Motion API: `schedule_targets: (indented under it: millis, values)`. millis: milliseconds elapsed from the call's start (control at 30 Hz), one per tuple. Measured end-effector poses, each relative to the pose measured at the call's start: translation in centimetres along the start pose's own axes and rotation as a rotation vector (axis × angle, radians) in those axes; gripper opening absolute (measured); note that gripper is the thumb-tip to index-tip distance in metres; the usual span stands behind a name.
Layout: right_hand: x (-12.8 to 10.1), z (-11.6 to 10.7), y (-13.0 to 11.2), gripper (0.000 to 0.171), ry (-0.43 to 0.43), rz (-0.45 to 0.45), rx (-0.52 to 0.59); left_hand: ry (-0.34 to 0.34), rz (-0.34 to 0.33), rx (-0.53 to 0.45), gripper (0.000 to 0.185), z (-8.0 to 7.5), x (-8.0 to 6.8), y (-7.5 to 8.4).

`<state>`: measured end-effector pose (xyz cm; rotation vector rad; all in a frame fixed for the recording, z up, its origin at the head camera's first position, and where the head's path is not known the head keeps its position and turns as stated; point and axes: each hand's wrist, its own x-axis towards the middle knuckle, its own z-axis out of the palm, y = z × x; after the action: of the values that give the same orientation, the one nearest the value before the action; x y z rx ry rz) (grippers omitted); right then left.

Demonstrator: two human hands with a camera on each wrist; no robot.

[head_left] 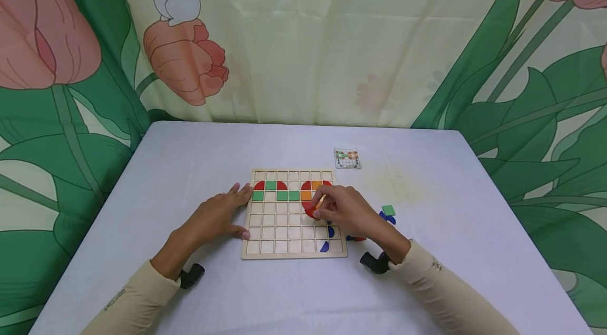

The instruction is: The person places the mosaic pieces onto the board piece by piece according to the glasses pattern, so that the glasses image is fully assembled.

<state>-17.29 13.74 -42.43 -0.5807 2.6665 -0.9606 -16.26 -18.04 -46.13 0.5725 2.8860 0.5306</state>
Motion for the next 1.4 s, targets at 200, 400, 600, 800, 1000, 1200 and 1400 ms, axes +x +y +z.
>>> schedule_targets:
  millis: [200,400,600,800,1000,1200,1400]
  values:
    - [1.6,1.3,-1.4,0.015,0.000,-0.064,-0.003,-0.007,-0.005,0.003,0.114,0.0,0.1,0.0]
    - [3.5,2.6,-2.6,0.012,-0.009,-0.113,-0.045,-0.014,-0.012,0.004,0.113,0.2,0.1,-0.2]
    - [5.1,3.6,-4.1,0.012,-0.025,-0.115,-0.055,-0.023,-0.003,-0.006,0.113,0.0,0.1,-0.2]
    - [6.9,4.5,-5.3,0.012,-0.068,-0.116,-0.062,-0.028,0.007,-0.001,0.112,-0.2,0.0,-0.3]
    - [8.8,5.5,-5.7,0.011,-0.102,-0.081,-0.052,-0.033,0.002,-0.016,0.111,-0.2,0.0,-0.3]
    - [9.9,6.1,-6.1,0.010,-0.092,-0.042,-0.094,-0.032,0.003,-0.012,0.112,-0.2,0.1,-0.4]
    - [10.3,6.5,-6.3,0.013,-0.087,0.001,-0.128,-0.033,0.007,-0.009,0.113,-0.3,0.1,-0.4]
